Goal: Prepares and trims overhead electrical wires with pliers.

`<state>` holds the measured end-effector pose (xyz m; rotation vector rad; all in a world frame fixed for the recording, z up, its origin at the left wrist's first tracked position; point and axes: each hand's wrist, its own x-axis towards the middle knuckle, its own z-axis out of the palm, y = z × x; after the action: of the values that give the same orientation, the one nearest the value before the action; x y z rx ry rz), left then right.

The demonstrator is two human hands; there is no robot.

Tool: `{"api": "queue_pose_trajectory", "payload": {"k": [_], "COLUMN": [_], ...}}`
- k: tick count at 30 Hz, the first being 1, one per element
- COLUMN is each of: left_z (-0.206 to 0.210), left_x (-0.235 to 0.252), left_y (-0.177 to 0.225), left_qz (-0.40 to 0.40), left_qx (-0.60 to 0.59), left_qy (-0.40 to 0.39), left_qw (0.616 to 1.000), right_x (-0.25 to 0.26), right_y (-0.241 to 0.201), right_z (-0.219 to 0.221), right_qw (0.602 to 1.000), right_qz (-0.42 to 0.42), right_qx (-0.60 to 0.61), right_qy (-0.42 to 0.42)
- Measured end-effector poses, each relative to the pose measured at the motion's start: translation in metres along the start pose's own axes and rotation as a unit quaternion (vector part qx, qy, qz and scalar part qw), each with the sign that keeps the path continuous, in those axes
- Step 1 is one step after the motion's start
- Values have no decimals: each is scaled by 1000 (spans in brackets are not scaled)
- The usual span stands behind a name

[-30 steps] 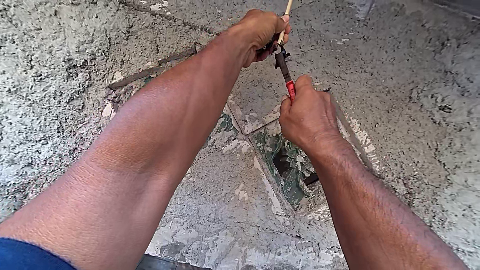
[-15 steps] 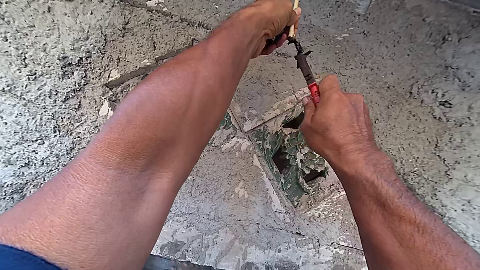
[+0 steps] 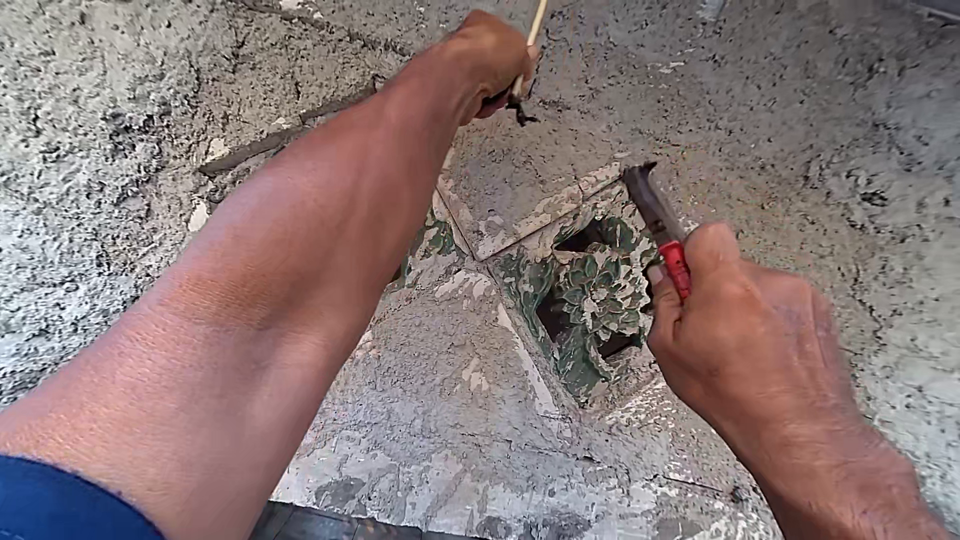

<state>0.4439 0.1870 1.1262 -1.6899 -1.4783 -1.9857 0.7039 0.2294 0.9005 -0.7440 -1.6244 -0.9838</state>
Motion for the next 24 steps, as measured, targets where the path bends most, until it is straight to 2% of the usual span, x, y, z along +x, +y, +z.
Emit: {"api": "queue_pose_trajectory", "payload": {"k": [4, 9, 14, 24], "left_z": [-4, 17, 25, 21], "left_x": [1, 1, 2, 3], "left_y": [-12, 0, -6, -10], "left_qz": [25, 55, 66, 77], "left_qx": [-65, -63, -76, -67], "left_qy": [-12, -38, -32, -32], "left_qw": [997, 996, 994, 994], "right_x": [-11, 28, 69, 104], "right_y": [1, -12, -15, -34], "right_z": [19, 20, 28, 29], "right_qw": [997, 965, 957, 977], "right_qz": [2, 83, 97, 76], "right_qx": [22, 169, 215, 129], "right_qy": [-75, -181, -169, -151]}}
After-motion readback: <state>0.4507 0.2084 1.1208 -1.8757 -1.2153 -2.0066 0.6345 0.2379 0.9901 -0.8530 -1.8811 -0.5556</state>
